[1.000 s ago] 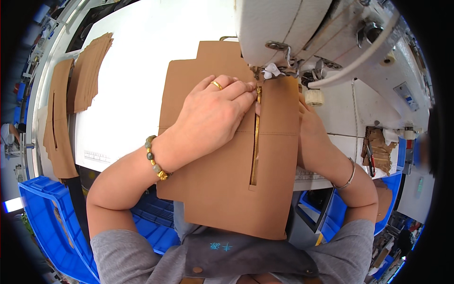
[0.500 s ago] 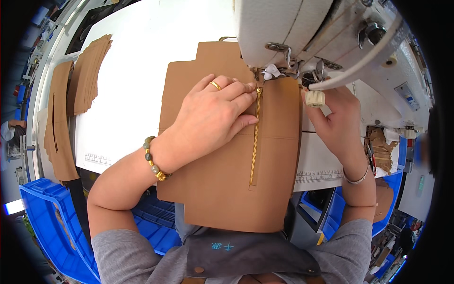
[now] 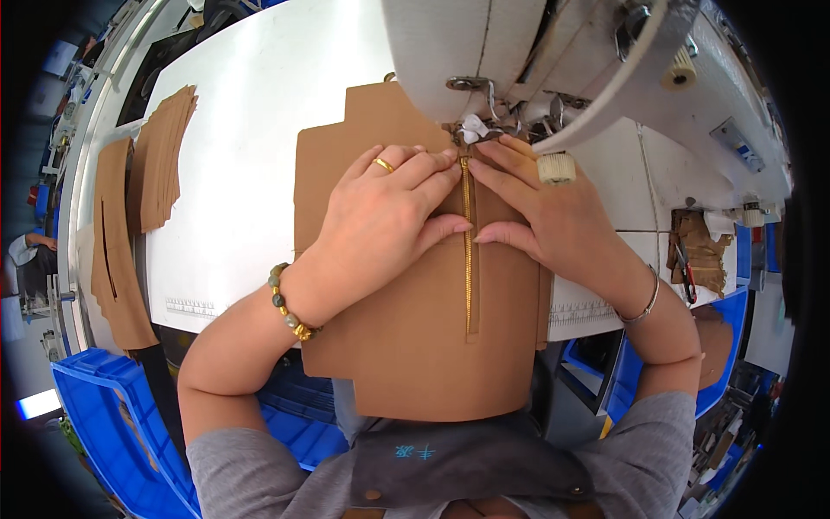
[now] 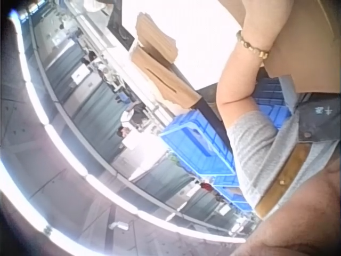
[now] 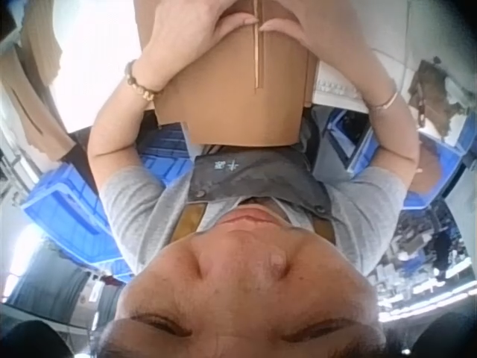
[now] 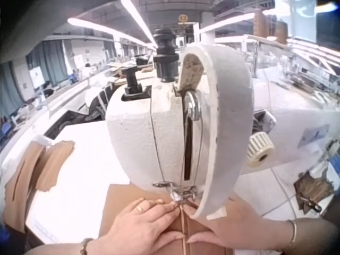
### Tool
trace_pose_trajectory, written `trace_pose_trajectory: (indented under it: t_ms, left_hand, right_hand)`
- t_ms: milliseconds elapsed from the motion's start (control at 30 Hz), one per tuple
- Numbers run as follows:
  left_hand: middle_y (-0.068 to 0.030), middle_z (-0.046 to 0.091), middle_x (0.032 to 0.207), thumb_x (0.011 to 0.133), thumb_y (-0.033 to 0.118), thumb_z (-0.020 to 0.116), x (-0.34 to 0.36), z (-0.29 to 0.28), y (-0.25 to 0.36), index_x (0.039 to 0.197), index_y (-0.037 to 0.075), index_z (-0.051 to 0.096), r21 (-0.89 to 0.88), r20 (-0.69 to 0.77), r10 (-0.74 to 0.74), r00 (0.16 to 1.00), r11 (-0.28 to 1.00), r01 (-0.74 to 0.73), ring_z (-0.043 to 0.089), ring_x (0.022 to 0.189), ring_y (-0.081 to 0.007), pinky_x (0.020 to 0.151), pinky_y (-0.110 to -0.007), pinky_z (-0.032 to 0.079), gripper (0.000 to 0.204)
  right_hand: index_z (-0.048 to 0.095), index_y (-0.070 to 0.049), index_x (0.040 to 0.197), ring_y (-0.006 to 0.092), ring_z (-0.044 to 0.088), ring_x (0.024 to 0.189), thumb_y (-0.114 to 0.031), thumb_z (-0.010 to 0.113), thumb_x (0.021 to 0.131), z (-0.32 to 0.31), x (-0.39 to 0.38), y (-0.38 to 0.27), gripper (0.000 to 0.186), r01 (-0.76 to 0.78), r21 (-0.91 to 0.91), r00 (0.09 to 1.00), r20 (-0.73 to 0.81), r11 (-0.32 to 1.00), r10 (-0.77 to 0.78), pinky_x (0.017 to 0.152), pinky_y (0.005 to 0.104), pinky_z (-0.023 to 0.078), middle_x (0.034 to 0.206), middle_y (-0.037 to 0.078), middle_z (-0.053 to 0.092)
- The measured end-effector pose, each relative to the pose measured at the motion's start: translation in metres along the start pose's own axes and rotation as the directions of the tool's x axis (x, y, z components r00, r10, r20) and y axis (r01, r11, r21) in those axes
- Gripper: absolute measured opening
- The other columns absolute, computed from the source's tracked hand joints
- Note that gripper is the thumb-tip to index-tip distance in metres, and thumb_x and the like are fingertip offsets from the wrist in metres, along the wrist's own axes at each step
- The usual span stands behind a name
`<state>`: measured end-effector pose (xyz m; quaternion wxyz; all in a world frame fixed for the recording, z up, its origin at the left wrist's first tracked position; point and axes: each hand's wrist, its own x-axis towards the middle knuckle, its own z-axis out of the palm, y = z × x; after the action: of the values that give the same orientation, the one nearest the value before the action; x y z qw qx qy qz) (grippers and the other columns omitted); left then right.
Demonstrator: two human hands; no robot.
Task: Sewing a zipper and assembling leather bag components using an industrial sewing machine.
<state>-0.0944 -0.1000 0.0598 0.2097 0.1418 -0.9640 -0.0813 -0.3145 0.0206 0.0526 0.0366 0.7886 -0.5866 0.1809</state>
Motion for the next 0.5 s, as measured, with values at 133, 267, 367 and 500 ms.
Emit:
trace_pose_trajectory:
  t_ms: [133, 267, 367, 500]
  left_hand:
    - [-0.0073, 0.071, 0.133, 0.085, 0.033, 0.082, 0.0003, 0.0012, 0.0004, 0.125, 0.002, 0.073, -0.004, -0.017, -0.001, 1.0, 1.0, 0.001, 0.065, 0.118, -0.0295, 0.1, -0.041, 0.055, 0.051]
    - [-0.0077, 0.071, 0.133, 0.086, 0.032, 0.082, 0.0004, 0.0019, -0.0001, 0.125, 0.002, 0.073, 0.0, -0.017, 0.002, 1.0, 1.0, -0.002, 0.065, 0.119, -0.0294, 0.1, -0.041, 0.055, 0.051]
    - [-0.0078, 0.071, 0.133, 0.086, 0.033, 0.082, 0.0009, 0.0014, -0.0001, 0.125, 0.002, 0.073, -0.006, -0.019, 0.003, 1.0, 1.0, -0.003, 0.065, 0.119, -0.0295, 0.101, -0.041, 0.054, 0.051]
    - [-0.0079, 0.071, 0.132, 0.086, 0.033, 0.082, 0.0013, 0.0015, 0.0013, 0.125, 0.002, 0.073, 0.009, -0.007, -0.006, 1.0, 1.0, 0.006, 0.065, 0.119, -0.0297, 0.101, -0.041, 0.054, 0.051]
  right_hand:
    - [0.066, -0.008, 0.139, 0.0359, 0.06, 0.128, -0.053, 0.078, 0.083, -0.0001, 0.0009, 0.0002, 0.073, -0.006, -0.003, 1.0, -0.005, 1.0, 0.006, 0.117, 0.0518, 0.041, 0.137, 0.014, 0.067]
    - [0.067, -0.009, 0.138, 0.0348, 0.061, 0.128, -0.053, 0.077, 0.083, -0.0009, 0.0011, 0.0004, 0.072, -0.012, -0.012, 1.0, 0.002, 1.0, 0.012, 0.118, 0.0529, 0.04, 0.135, 0.014, 0.068]
    - [0.067, -0.009, 0.137, 0.0344, 0.061, 0.128, -0.054, 0.077, 0.084, -0.0015, 0.001, 0.0, 0.07, -0.012, -0.021, 1.0, 0.003, 1.0, 0.012, 0.118, 0.0528, 0.041, 0.133, 0.014, 0.069]
    - [0.067, -0.009, 0.136, 0.0342, 0.061, 0.128, -0.054, 0.076, 0.085, -0.0008, 0.0007, -0.0003, 0.069, 0.003, -0.04, 1.0, 0.01, 0.999, -0.003, 0.118, 0.0527, 0.041, 0.13, 0.013, 0.07]
